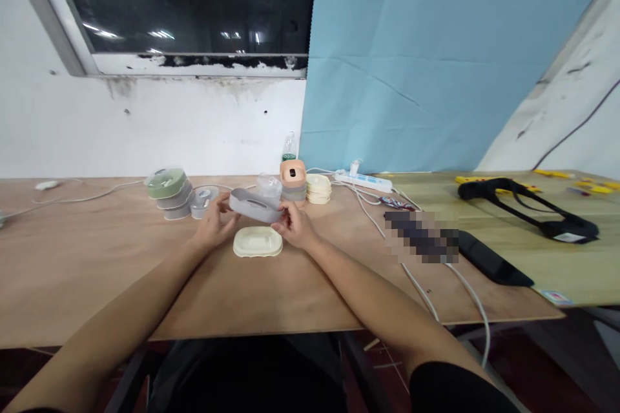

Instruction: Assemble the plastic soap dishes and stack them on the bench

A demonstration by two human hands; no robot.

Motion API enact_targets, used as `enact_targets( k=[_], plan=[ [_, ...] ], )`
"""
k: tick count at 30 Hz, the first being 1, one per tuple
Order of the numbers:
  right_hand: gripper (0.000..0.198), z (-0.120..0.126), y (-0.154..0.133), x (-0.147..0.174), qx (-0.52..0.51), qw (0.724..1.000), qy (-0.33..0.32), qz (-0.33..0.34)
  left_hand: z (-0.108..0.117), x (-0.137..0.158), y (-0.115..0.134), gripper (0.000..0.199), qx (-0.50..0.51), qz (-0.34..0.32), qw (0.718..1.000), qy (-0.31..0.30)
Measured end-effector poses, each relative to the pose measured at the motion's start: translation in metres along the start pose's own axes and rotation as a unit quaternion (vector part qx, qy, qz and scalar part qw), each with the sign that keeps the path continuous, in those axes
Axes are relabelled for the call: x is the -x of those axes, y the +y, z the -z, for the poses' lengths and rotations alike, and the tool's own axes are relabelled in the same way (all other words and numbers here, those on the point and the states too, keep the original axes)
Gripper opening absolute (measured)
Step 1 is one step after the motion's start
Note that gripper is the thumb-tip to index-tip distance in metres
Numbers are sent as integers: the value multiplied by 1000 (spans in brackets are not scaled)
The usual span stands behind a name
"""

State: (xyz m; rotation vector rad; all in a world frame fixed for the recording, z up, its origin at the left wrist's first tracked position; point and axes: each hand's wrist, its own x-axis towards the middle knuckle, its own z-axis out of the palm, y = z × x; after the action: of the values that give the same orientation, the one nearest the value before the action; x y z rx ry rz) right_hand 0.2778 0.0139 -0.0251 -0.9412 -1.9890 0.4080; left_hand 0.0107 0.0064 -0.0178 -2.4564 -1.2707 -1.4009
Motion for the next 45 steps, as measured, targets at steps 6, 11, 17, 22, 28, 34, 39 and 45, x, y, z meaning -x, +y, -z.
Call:
enact_targets(
  k=[6,11,17,22,28,34,39,45],
  plan=[
    [43,0,1,-1,34,999,-10,3,3,-2,-4,49,-10,-19,999,-28],
    [39,2,3,-4,9,999,30,-37,8,-4,2,36,-37,-21,997,-71],
    [52,5,6,-10,-14,997,31,-74,12,-4,1,40,-39,-44,990,-130],
    [62,4,8,-12,-48,984,-75,-152,12,-5,-1,45,-39,-59,983,-171],
    [60,9,5,-11,-58,962,-169,-205,15,-6,-1,48,-51,-48,973,-222],
    [63,15,-1,-13,6,943,-250,-220,15,-6,0,50,-43,-39,959,-278],
    [65,15,-3,-13,64,943,-262,-195,16,-6,0,52,-40,-27,950,-309],
    [66,17,-8,-15,115,939,-270,-179,19,-9,5,49,-55,-19,936,-347]
  ],
)
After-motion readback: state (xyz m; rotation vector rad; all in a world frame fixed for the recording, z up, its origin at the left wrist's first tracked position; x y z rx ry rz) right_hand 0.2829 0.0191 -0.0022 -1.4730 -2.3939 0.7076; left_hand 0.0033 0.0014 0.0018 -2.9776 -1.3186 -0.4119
